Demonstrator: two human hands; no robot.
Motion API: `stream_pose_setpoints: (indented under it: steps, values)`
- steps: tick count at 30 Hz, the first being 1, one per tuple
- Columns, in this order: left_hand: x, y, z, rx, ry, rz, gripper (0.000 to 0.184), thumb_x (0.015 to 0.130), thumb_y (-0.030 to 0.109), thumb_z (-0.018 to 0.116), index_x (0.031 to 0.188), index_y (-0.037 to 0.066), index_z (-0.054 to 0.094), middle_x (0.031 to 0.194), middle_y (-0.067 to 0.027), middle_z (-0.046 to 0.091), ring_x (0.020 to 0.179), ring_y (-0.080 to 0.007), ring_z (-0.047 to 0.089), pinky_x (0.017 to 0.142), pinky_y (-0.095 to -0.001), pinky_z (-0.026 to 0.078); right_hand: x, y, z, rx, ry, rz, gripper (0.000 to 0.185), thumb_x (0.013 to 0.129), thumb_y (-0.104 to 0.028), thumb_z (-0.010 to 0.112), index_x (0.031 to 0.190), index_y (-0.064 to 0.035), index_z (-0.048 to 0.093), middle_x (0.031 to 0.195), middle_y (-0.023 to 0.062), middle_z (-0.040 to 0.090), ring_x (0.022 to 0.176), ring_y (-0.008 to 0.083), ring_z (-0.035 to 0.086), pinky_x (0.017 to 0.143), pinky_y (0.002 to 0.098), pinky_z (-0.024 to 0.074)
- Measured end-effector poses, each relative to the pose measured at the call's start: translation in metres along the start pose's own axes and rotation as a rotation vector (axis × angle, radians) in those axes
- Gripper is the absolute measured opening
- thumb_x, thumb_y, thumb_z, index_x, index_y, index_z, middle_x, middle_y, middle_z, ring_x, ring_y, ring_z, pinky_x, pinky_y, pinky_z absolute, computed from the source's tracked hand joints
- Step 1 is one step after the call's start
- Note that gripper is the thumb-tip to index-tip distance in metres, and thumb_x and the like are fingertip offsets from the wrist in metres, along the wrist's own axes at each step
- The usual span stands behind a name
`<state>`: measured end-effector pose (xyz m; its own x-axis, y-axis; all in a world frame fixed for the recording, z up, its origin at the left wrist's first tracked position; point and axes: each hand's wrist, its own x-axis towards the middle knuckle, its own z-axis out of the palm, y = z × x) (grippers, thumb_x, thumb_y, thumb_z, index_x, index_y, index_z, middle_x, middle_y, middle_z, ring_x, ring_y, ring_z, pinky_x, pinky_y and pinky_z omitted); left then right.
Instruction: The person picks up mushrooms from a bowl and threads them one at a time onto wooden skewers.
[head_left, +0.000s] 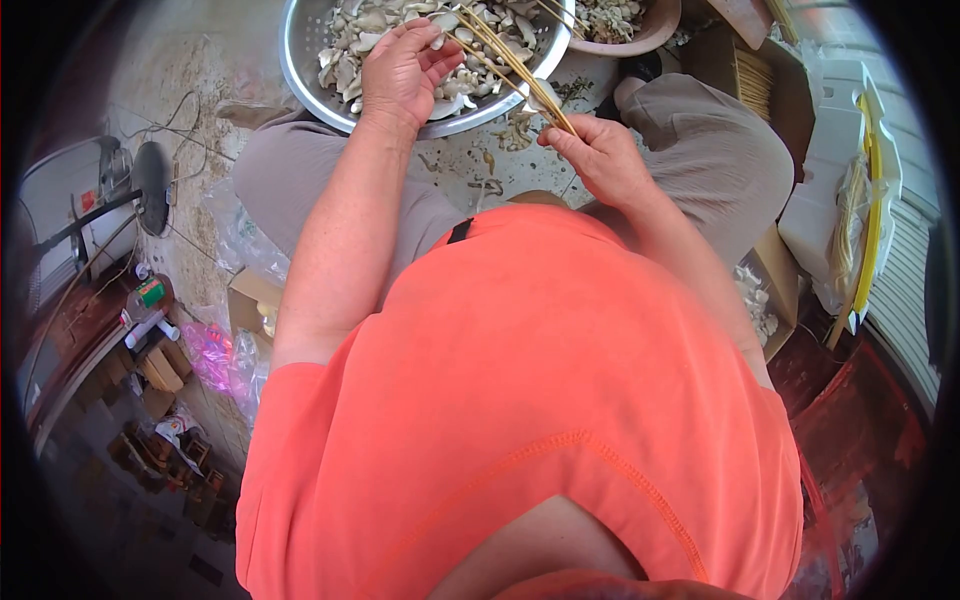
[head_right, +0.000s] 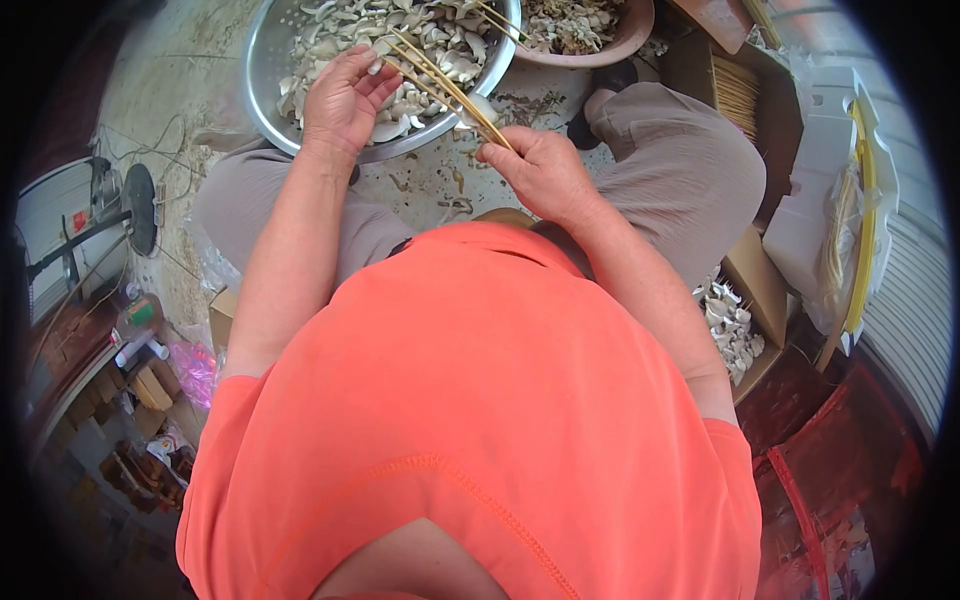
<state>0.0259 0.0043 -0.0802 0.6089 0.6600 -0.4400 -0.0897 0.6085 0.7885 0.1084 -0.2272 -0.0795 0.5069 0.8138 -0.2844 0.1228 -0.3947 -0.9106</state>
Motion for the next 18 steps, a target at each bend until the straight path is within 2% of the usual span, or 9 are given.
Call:
stream_pose_setpoints:
  steps: [2, 6, 8, 9, 11, 18]
  values:
    - [0.0019, 0.0004, -0.0024, -0.078, -0.008, 0.003, 0.022, 0.077, 0.001, 0.062, 0.098, 0.001, 0.052, 0.082, -0.0099, 0.059, 0.073, -0.0231, 0.063, 0.067, -0.0377, 0.056, -0.0009, -0.0006, 0.0011, 0.048, -0.024, 0.022, 0.020, 0.090, -0.021, 0.057, 0.090, -0.0040, 0.067, 0.067, -0.0040, 0.051, 0.062, 0.0050, 0.043, 0.053, 0.0225, 0.0370]
    - [0.0019, 0.0013, -0.0017, -0.078, -0.019, 0.002, 0.024, 0.077, 0.001, 0.062, 0.098, 0.002, 0.051, 0.081, -0.0097, 0.059, 0.072, -0.0227, 0.063, 0.067, -0.0374, 0.056, -0.0010, -0.0053, -0.0014, 0.028, -0.047, 0.088, 0.020, 0.090, -0.021, 0.057, 0.090, -0.0038, 0.067, 0.067, -0.0036, 0.051, 0.063, 0.0054, 0.043, 0.054, 0.0229, 0.0376]
    - [0.0009, 0.0017, -0.0011, -0.073, -0.012, -0.001, 0.025, 0.077, 0.000, 0.063, 0.098, 0.002, 0.051, 0.081, -0.0097, 0.059, 0.072, -0.0227, 0.063, 0.067, -0.0370, 0.056, -0.0004, -0.0040, -0.0021, -0.022, -0.043, 0.084, 0.023, 0.087, -0.024, 0.056, 0.090, -0.0059, 0.068, 0.067, 0.0061, 0.060, 0.061, 0.0133, 0.054, 0.059, 0.0290, 0.0449]
    - [0.0011, 0.0015, -0.0011, -0.072, -0.012, -0.001, 0.025, 0.077, 0.000, 0.063, 0.098, 0.002, 0.051, 0.081, -0.0097, 0.059, 0.072, -0.0227, 0.063, 0.067, -0.0370, 0.056, -0.0005, -0.0038, -0.0019, -0.021, -0.043, 0.084, 0.023, 0.087, -0.024, 0.056, 0.090, -0.0059, 0.068, 0.067, 0.0061, 0.060, 0.061, 0.0133, 0.054, 0.059, 0.0290, 0.0449]
    - [0.0015, 0.0009, -0.0012, -0.043, -0.032, 0.019, 0.026, 0.076, -0.001, 0.063, 0.099, 0.002, 0.051, 0.081, -0.0096, 0.060, 0.072, -0.0223, 0.063, 0.067, -0.0362, 0.055, -0.0013, -0.0034, -0.0015, 0.010, -0.047, 0.056, 0.021, 0.090, -0.022, 0.057, 0.089, -0.0035, 0.067, 0.067, -0.0035, 0.051, 0.062, 0.0058, 0.043, 0.054, 0.0235, 0.0376]
    - [0.0015, 0.0079, -0.0025, 0.081, -0.082, -0.045, 0.028, 0.076, 0.000, 0.065, 0.101, 0.001, 0.052, 0.083, -0.0088, 0.061, 0.073, -0.0202, 0.063, 0.068, -0.0341, 0.055, -0.0033, -0.0081, -0.0057, 0.015, -0.071, 0.122, 0.021, 0.089, -0.022, 0.058, 0.088, -0.0032, 0.067, 0.066, -0.0040, 0.049, 0.063, 0.0057, 0.043, 0.055, 0.0240, 0.0378]
